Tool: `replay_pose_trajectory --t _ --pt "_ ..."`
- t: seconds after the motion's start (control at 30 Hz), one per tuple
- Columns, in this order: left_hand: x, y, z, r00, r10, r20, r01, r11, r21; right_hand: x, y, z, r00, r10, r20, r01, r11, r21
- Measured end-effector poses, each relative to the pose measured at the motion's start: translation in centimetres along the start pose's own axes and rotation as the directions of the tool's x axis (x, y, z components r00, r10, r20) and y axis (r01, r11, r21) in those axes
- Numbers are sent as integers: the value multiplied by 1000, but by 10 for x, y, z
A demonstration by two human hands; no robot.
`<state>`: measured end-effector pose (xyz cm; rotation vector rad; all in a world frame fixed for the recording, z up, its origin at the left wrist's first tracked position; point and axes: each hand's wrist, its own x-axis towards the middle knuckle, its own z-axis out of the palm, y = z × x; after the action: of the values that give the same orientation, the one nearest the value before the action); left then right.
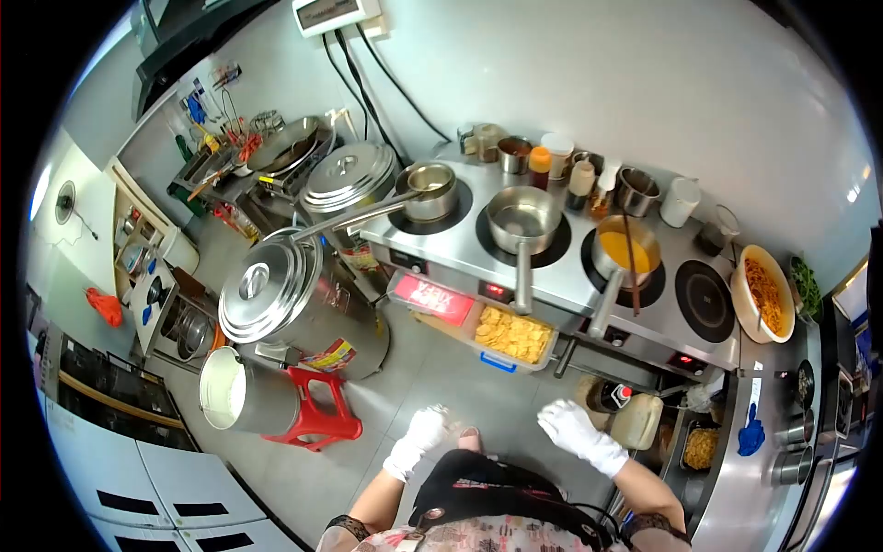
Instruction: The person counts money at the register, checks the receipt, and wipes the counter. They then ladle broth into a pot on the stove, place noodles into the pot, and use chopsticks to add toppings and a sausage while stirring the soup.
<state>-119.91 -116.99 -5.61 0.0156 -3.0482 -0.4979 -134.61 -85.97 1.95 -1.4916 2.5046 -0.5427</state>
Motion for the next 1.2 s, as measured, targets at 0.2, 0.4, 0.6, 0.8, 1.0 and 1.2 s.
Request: replay_pose_trajectory --t 0.2,0.4,0.6,0.8,1.0,1.2 --pt "29 -73 -69 952 -306 17 304 937 -174 129 -14 -46 940 -139 -313 126 990 -62" --pt "84 -120 -65 981 -167 -101 138 960 -245 172 123 -129 524 209 -825 -462 884 -69" --pt "158 -113 -71 984 -171 41 175 944 -281 189 289 -121 357 662 -659 -909 408 -83" --pt "280 -20 -62 647 6 762 726 -310 -614 152 340 -103 294 638 -711 -859 503 97" --pt "327 22 -37 691 119 712 685 -421 -595 196 226 -160 561 400 -725 -608 793 -33" --pt "322 -32 -56 719 -27 694 660 -284 -695 361 225 -90 820 392 -416 -499 847 -185"
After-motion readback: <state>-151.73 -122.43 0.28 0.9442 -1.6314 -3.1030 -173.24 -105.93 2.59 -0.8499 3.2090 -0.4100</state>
